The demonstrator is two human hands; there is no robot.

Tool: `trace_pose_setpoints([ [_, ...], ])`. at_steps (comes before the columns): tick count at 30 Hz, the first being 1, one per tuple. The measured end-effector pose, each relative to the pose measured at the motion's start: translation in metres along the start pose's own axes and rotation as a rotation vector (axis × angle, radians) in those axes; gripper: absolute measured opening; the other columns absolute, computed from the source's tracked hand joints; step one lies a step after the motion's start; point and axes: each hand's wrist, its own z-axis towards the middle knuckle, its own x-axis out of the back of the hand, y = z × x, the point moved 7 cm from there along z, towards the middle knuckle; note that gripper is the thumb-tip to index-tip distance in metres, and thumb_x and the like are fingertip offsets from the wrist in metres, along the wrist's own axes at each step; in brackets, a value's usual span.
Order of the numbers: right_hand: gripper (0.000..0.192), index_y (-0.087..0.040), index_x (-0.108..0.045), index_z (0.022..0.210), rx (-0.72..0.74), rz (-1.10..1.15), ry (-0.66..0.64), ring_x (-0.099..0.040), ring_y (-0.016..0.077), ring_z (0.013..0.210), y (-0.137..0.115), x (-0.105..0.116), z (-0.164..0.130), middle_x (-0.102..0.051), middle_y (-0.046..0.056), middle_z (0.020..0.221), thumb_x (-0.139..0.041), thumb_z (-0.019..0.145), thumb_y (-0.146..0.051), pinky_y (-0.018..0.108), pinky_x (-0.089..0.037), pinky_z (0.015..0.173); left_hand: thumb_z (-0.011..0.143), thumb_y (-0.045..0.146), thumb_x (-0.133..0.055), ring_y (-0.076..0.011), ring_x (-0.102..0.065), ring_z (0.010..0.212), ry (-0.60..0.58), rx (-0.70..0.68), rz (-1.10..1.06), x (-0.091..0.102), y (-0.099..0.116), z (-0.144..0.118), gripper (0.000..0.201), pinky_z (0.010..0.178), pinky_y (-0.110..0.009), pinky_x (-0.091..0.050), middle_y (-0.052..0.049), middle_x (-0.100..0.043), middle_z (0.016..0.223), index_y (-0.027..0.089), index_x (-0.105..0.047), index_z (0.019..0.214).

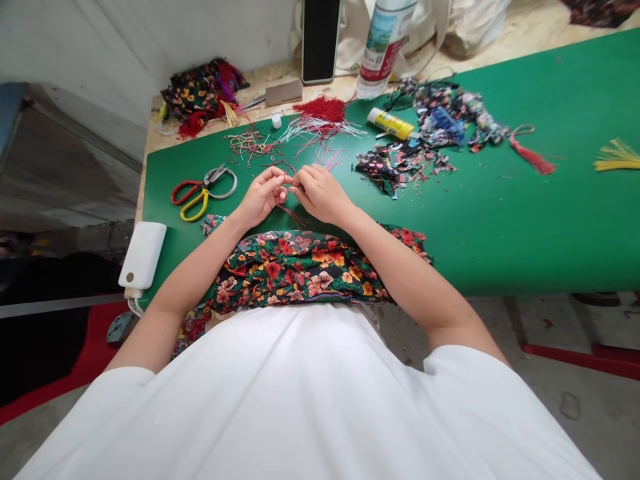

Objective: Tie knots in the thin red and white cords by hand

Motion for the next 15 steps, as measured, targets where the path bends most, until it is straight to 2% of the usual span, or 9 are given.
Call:
trace_pose_setpoints([
  [6, 0.035, -0.021, -0.052, 0.088, 0.007, 0.027, 0.033, -0.052, 0.0246, 0.084, -0.003, 0.003, 0.000, -0.057, 0.009, 0.084, -0.029, 0.095, -0.046, 0.042, -0.043, 0.077, 0.080, 0.018, -0.062, -0.0007, -0.054, 0.052, -0.016, 0.016, 0.071, -0.001, -0.003, -0.001, 0.012, 0.055, -0.014, -0.043, 0.006, -0.061, 0.073, 0.018, -0.051, 0.076],
  [15, 0.041, -0.021, -0.053, 0.093, -0.052, 0.017, 0.190, -0.052, 0.0239, 0.083, 0.005, 0.012, -0.003, -0.055, 0.009, 0.083, -0.024, 0.095, -0.050, 0.043, -0.043, 0.078, 0.081, 0.019, -0.061, -0.0010, -0.053, 0.051, -0.004, 0.026, 0.030, 0.002, -0.005, 0.001, 0.009, 0.054, -0.014, -0.043, 0.004, -0.063, 0.072, 0.018, -0.053, 0.077],
])
